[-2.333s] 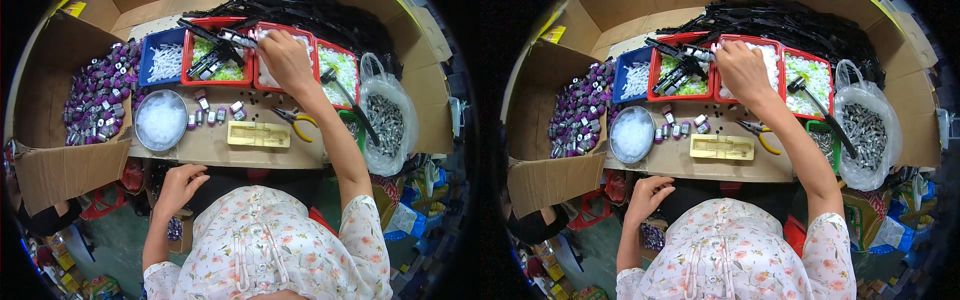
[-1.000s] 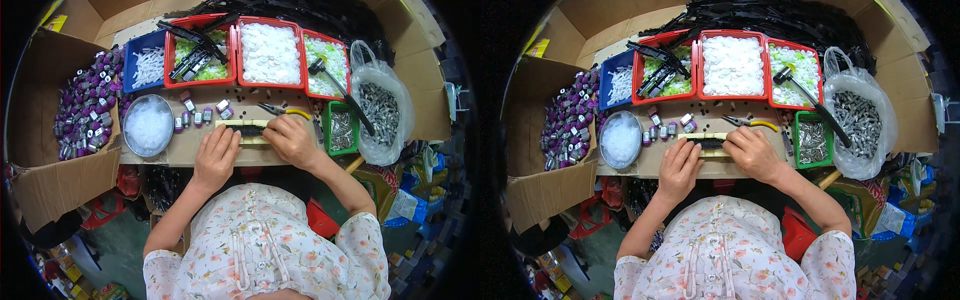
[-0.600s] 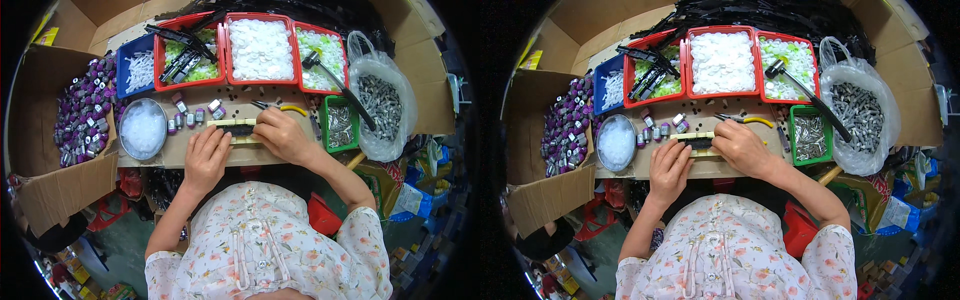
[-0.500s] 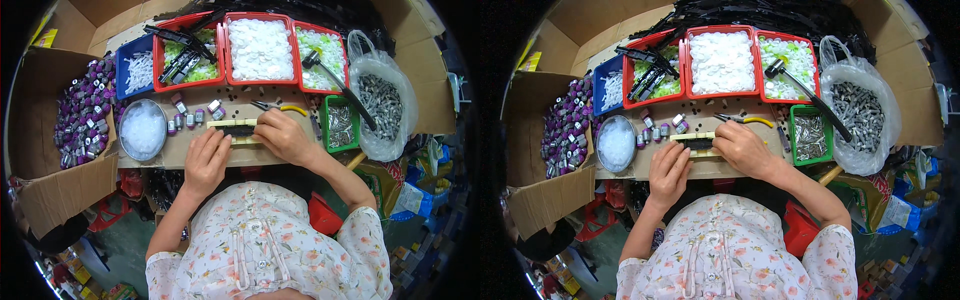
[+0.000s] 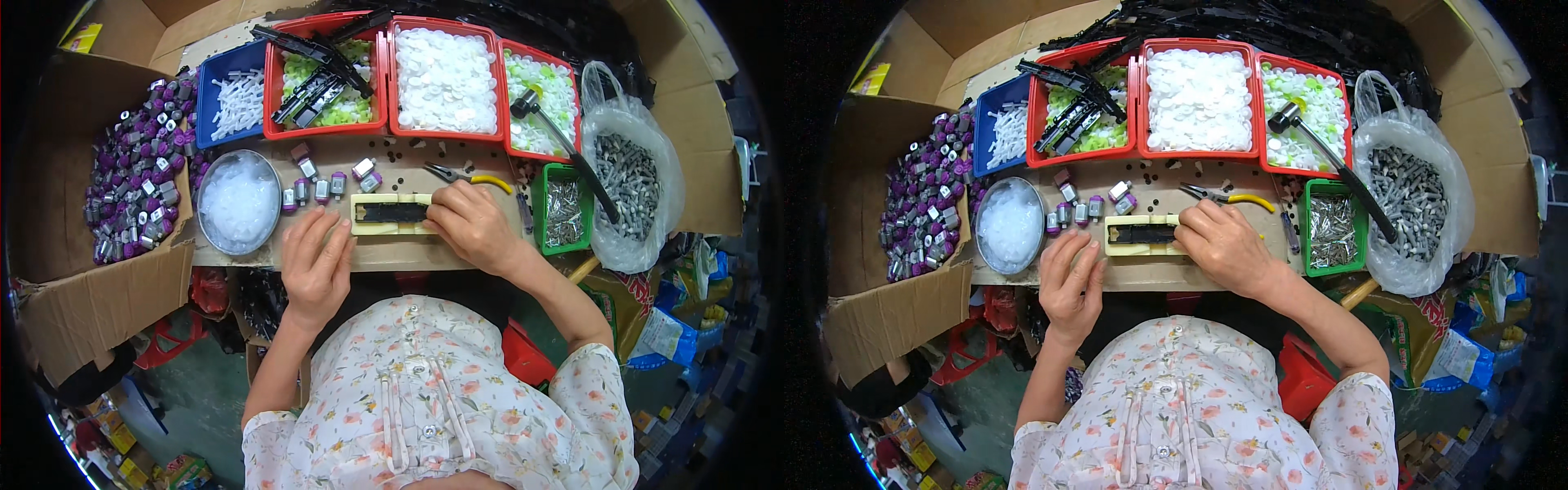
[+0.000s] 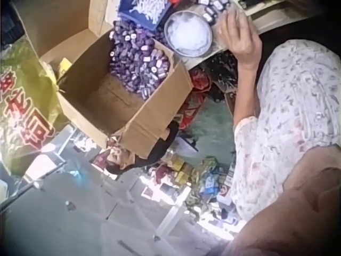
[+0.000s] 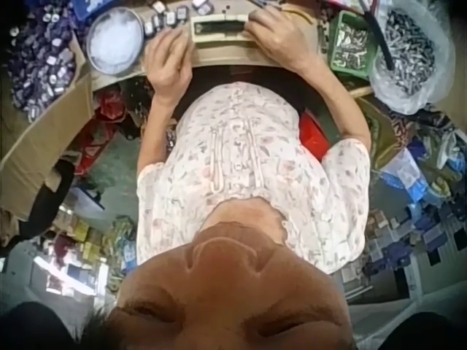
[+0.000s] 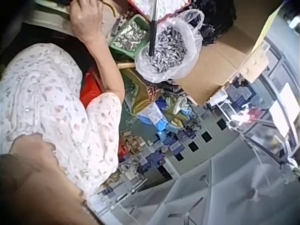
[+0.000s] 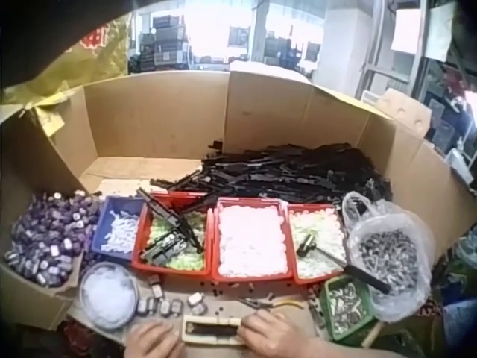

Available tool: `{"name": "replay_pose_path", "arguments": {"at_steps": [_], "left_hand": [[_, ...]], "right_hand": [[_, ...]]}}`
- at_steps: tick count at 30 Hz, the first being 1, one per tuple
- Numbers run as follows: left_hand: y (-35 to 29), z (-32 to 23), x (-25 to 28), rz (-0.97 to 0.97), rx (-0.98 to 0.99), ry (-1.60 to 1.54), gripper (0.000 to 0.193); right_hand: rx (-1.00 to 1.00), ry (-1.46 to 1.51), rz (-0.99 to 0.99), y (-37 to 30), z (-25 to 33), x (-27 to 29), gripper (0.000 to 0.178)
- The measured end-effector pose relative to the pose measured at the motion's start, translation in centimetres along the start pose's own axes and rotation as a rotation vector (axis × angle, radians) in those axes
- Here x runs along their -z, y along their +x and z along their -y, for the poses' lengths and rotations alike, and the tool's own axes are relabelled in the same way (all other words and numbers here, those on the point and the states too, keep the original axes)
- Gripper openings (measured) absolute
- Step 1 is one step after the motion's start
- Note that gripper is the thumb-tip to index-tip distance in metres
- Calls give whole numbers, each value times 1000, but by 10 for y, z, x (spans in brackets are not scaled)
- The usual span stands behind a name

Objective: Assemble small electronic or mechanical components into a plastic housing on a workbench.

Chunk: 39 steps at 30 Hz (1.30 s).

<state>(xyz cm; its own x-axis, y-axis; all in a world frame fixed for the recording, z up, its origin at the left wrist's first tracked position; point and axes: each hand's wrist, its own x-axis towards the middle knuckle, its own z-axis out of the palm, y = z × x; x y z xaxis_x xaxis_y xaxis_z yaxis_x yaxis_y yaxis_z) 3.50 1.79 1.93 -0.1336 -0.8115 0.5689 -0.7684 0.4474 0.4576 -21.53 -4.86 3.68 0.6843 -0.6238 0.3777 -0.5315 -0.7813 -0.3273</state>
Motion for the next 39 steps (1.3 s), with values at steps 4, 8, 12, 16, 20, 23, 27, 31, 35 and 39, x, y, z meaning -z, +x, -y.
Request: {"name": "replay_pose_path", "arguments": {"at_steps": [4, 8, 12, 16, 20, 23, 27, 31, 35, 39], "left_hand": [[2, -2, -2, -12, -10, -15, 30], [4, -2, 0, -28, -9, -14, 29], [8, -3, 0, -28, -16, -16, 29], [14, -5, -3, -8, -25, -19, 30], [15, -7, -5, 4, -26, -34, 31], [14, -6, -4, -2, -29, -33, 31], [14, -3, -4, -21, -18, -58, 31], [11, 1, -2, -20, 14, -57, 31], [15, 0, -4, -30, 21, -62, 30], [20, -5, -4, -34, 0, -71, 30]], "right_hand": [[12, -9, 39, 0, -1, 2, 17], [-3, 32, -39, 4, -6, 11, 17], [-89, -107, -90, 7, -21, 27, 16], [-88, -154, -98, 9, -24, 30, 16], [-29, -198, -142, 24, -23, 41, 15], [-26, -275, -275, 47, -38, 53, 15], [-99, -379, -214, 66, -74, 50, 13], [-126, -396, -206, 93, -73, 43, 11], [-127, -319, -142, 142, -61, 3, 17], [-161, -421, -50, 179, -51, -25, 18]]}}
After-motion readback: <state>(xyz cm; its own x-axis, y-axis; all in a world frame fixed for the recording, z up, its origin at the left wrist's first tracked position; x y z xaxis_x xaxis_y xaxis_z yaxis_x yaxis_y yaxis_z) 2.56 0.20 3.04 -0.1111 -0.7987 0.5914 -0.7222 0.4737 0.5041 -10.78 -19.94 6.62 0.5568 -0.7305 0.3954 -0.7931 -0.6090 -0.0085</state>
